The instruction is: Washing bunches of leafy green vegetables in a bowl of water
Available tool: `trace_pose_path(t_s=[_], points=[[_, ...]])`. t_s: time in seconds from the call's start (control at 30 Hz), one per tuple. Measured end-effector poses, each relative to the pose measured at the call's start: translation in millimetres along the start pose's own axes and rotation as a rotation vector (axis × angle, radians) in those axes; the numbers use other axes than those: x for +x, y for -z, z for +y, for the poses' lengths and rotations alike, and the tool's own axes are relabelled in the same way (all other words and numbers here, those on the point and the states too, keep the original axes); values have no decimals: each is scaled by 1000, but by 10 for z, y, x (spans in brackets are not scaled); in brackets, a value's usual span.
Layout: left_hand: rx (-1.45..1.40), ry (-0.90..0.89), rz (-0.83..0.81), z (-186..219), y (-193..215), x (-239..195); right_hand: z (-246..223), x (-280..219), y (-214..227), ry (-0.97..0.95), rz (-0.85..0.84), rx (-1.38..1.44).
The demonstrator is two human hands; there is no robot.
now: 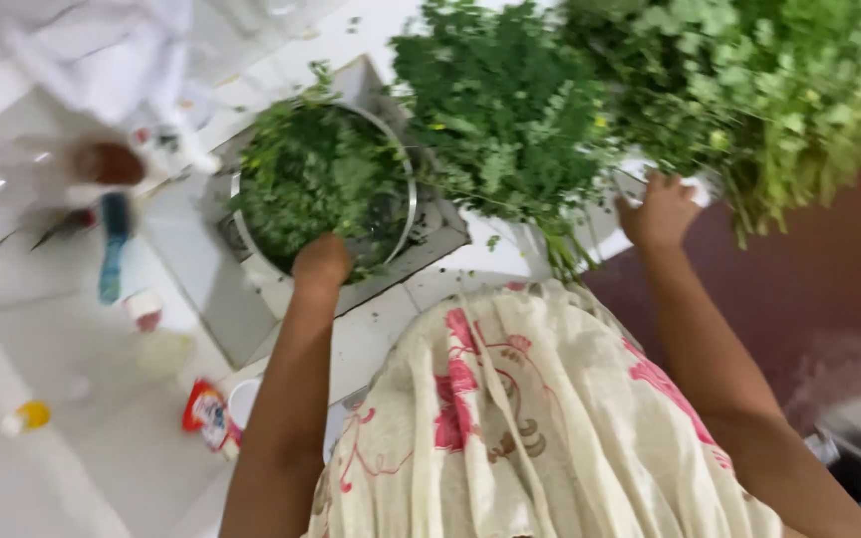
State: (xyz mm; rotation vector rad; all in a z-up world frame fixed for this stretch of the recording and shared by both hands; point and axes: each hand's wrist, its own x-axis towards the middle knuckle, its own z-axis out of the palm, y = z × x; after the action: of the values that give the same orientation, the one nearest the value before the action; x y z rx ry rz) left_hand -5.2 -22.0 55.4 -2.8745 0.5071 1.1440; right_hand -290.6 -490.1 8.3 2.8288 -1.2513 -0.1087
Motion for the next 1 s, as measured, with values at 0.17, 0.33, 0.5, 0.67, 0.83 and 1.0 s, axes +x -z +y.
trace_pose_path(t_s=[0.17,0.33,0.5,0.67,0.83,1.0], points=[[60,-34,-165,125,-12,368,-119,13,-106,-39,-94,-64],[191,71,-414,-17,-287,824,-90,51,-326,-51,-224,-60],[201,71,-507,-339,-643,1035,225,30,-165,229,153,-333],[147,56,-415,-135,-29,478,379,250,1316,3,-7,-213],[160,106,-287,-126,271,130,229,254,2800,-121,47,68],[-448,-159,60,415,1050,-803,-559,-6,3283,268,108,798]])
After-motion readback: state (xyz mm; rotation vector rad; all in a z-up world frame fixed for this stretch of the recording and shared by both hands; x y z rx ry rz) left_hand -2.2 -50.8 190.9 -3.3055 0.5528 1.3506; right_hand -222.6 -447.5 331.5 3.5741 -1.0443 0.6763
